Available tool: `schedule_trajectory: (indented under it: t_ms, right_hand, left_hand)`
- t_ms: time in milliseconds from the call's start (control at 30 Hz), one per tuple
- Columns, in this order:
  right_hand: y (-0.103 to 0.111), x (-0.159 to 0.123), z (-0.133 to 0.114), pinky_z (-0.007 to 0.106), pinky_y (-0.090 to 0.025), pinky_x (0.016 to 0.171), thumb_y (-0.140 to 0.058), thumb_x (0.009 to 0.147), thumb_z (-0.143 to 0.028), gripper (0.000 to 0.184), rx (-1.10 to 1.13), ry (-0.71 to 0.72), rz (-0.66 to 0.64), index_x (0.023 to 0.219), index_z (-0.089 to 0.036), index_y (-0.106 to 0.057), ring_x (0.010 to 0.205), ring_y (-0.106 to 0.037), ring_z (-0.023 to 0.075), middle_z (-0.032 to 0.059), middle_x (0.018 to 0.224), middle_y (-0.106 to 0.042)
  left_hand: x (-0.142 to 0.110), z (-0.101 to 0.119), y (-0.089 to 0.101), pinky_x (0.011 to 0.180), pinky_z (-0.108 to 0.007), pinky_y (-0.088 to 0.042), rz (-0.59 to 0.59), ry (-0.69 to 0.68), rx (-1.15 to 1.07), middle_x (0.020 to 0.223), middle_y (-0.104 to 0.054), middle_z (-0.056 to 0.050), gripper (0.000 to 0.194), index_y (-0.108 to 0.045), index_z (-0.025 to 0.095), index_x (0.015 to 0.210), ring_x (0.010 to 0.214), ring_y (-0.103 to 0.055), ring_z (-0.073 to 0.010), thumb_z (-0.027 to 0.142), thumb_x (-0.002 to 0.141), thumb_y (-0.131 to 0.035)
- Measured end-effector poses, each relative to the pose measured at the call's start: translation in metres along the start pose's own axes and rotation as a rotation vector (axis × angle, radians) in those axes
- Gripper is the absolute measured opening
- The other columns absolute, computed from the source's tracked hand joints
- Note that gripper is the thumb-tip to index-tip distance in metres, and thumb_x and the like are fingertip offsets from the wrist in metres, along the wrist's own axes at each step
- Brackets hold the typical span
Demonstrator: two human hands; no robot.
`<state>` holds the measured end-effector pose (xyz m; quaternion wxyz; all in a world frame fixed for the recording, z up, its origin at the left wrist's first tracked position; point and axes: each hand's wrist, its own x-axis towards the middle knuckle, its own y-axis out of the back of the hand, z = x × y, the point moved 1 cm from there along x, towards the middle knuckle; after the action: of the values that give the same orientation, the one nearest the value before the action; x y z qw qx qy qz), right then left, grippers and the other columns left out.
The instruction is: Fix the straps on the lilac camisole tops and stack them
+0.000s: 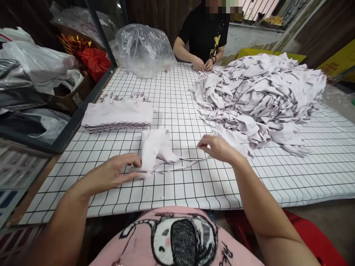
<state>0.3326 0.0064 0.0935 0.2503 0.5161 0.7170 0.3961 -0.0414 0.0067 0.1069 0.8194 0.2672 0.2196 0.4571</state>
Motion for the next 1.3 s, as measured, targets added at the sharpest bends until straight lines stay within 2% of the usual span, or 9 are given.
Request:
schedule_trajectory:
  t_ms: [100, 267, 467, 667, 800, 900, 1000, 1100, 1300]
  right_hand:
    - [-0.022, -0.013, -0.001, 0.031, -0.046, 0.07, -0.05, 0.088, -0.023, 0.018, 0.051, -0.08, -0.088, 0.087, -0.021, -0.068, 0.077, -0.059, 0.0166, 0.0037, 0.088, -0.067]
    - [-0.061, 0.027, -0.023, 0.029, -0.044, 0.066, -0.049, 0.088, -0.024, 0.018, 0.115, -0.122, -0.015, 0.087, -0.019, -0.066, 0.075, -0.058, 0.0157, 0.0043, 0.087, -0.067]
    - [-0.091, 0.068, -0.046, 0.029, -0.041, 0.062, -0.05, 0.088, -0.03, 0.016, 0.036, -0.189, -0.02, 0.08, -0.02, -0.06, 0.074, -0.058, 0.0172, 0.0055, 0.087, -0.067]
    - [-0.11, 0.064, -0.051, 0.03, -0.039, 0.059, -0.065, 0.079, -0.032, 0.016, -0.027, -0.277, -0.187, 0.079, -0.02, -0.055, 0.074, -0.058, 0.0213, 0.0073, 0.08, -0.066]
    - [-0.104, 0.057, -0.037, 0.028, -0.039, 0.058, -0.053, 0.085, -0.026, 0.015, 0.125, -0.243, -0.181, 0.072, -0.021, -0.048, 0.067, -0.056, 0.0177, 0.0035, 0.074, -0.064]
    - [-0.091, 0.051, -0.023, 0.029, -0.044, 0.064, -0.044, 0.09, -0.034, 0.018, 0.395, -0.286, -0.073, 0.079, -0.021, -0.046, 0.074, -0.059, 0.0171, 0.0044, 0.083, -0.065]
    - [-0.085, 0.052, -0.026, 0.034, -0.047, 0.082, -0.051, 0.088, -0.042, 0.022, 0.529, -0.246, 0.045, 0.093, -0.021, -0.049, 0.1, -0.059, 0.02, 0.0094, 0.111, -0.062]
    - [-0.085, 0.06, -0.047, 0.037, -0.044, 0.092, -0.066, 0.079, -0.043, 0.043, 0.501, -0.053, 0.067, 0.115, -0.023, -0.05, 0.117, -0.05, 0.0222, 0.0094, 0.134, -0.049]
    - [-0.049, 0.069, -0.064, 0.026, -0.044, 0.065, -0.055, 0.089, -0.041, 0.023, 0.803, 0.012, -0.159, 0.084, -0.018, -0.06, 0.071, -0.054, 0.0126, 0.0, 0.078, -0.058]
  left_hand:
    - [0.005, -0.021, -0.012, 0.073, -0.03, -0.05, -0.188, 0.036, 0.124, 0.091, -0.07, -0.004, 0.029, -0.068, 0.025, 0.089, 0.086, -0.064, -0.0227, 0.051, 0.08, -0.058]
    - [0.026, -0.051, -0.013, 0.07, -0.031, -0.046, 0.167, 0.229, 0.323, 0.086, -0.068, -0.004, 0.032, -0.06, 0.022, 0.081, 0.077, -0.061, -0.0211, 0.052, 0.084, -0.049]
    - [0.048, -0.014, -0.031, 0.067, -0.031, -0.042, 0.248, 0.127, 0.429, 0.084, -0.064, -0.004, 0.03, -0.055, 0.021, 0.077, 0.075, -0.059, -0.021, 0.05, 0.085, -0.05]
    - [0.052, 0.002, -0.076, 0.059, -0.033, -0.038, -0.017, 0.241, 0.502, 0.088, -0.065, -0.01, 0.031, -0.059, 0.019, 0.081, 0.071, -0.06, -0.0255, 0.049, 0.075, -0.064]
    - [0.045, -0.022, -0.06, 0.058, -0.031, -0.037, 0.013, 0.269, 0.361, 0.075, -0.063, -0.006, 0.019, -0.055, 0.02, 0.073, 0.067, -0.058, -0.023, 0.037, 0.081, -0.054]
    - [0.038, -0.03, -0.039, 0.06, -0.029, -0.042, 0.094, 0.254, -0.131, 0.078, -0.063, -0.004, 0.026, -0.056, 0.019, 0.081, 0.069, -0.059, -0.0203, 0.045, 0.082, -0.055]
    - [0.038, -0.016, -0.029, 0.065, -0.029, -0.046, 0.128, 0.209, -0.623, 0.083, -0.064, -0.004, 0.033, -0.057, 0.018, 0.092, 0.071, -0.059, -0.0178, 0.048, 0.079, -0.061]
    - [0.041, 0.01, -0.026, 0.068, -0.031, -0.048, 0.069, 0.111, -0.814, 0.083, -0.064, -0.005, 0.034, -0.059, 0.018, 0.095, 0.073, -0.059, -0.0186, 0.046, 0.077, -0.063]
    - [0.044, 0.018, -0.01, 0.056, -0.029, -0.046, 0.015, 0.044, -0.605, 0.075, -0.062, -0.004, 0.045, -0.06, 0.019, 0.089, 0.065, -0.057, -0.0184, 0.056, 0.066, -0.071]
